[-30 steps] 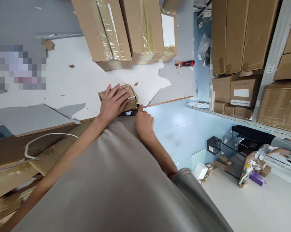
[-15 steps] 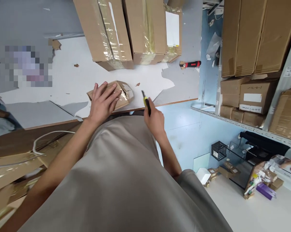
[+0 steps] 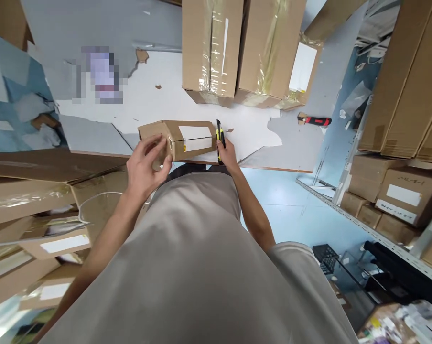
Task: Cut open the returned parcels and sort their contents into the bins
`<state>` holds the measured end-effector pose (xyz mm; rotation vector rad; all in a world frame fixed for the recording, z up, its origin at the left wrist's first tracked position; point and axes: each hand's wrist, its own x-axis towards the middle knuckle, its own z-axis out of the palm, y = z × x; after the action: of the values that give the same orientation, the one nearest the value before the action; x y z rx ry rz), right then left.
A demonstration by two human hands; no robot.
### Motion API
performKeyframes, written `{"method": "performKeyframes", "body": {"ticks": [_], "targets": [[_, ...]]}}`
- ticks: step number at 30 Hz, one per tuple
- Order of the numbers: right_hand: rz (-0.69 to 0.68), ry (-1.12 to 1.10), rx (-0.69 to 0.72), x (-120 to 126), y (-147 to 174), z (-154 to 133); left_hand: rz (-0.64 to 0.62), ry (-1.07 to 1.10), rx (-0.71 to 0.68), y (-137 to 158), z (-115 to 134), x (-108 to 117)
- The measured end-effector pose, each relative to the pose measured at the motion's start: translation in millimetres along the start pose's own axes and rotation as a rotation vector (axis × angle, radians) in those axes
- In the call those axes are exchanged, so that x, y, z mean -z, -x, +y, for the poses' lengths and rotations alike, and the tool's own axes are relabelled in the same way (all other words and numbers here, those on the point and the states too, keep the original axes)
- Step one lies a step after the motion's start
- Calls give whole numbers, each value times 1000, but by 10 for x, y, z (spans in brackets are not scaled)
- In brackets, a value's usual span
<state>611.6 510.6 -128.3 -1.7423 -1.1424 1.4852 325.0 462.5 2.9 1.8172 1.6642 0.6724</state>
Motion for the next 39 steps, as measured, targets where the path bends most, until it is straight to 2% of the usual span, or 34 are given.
{"method": "performKeyframes", "body": {"ticks": [3, 7, 12, 16, 20, 24, 26, 28, 31, 33, 37, 39], "targets": [[102, 150, 32, 270, 256, -98, 13, 146, 65, -20, 88, 21], [200, 311, 50, 523, 500, -230, -70, 395, 165, -173, -60, -202], [261, 498, 9, 431, 537, -285, -147, 555, 267, -298, -501, -580], [236, 554, -39, 264, 555, -319, -157, 502, 273, -222, -723, -695], [242, 526, -30, 224, 602, -304, -121, 447, 260, -132, -752, -719], [302, 323, -23, 396, 547, -181, -62, 408, 198, -152, -749, -650], [379, 303, -106, 531, 447, -99, -21, 380, 171, -194, -758, -581], [448, 400, -214, 656, 317, -28, -7, 358, 139, -239, -758, -503], [423, 556, -317, 768, 160, 6, -35, 352, 102, -286, -714, -390], [367, 622, -243, 779, 134, -48, -52, 354, 108, -298, -658, -328], [142, 656, 211, 683, 211, -322, -82, 350, 220, -304, -561, -292], [-9, 636, 332, 628, 222, -484, -104, 356, 283, -302, -559, -323]]}}
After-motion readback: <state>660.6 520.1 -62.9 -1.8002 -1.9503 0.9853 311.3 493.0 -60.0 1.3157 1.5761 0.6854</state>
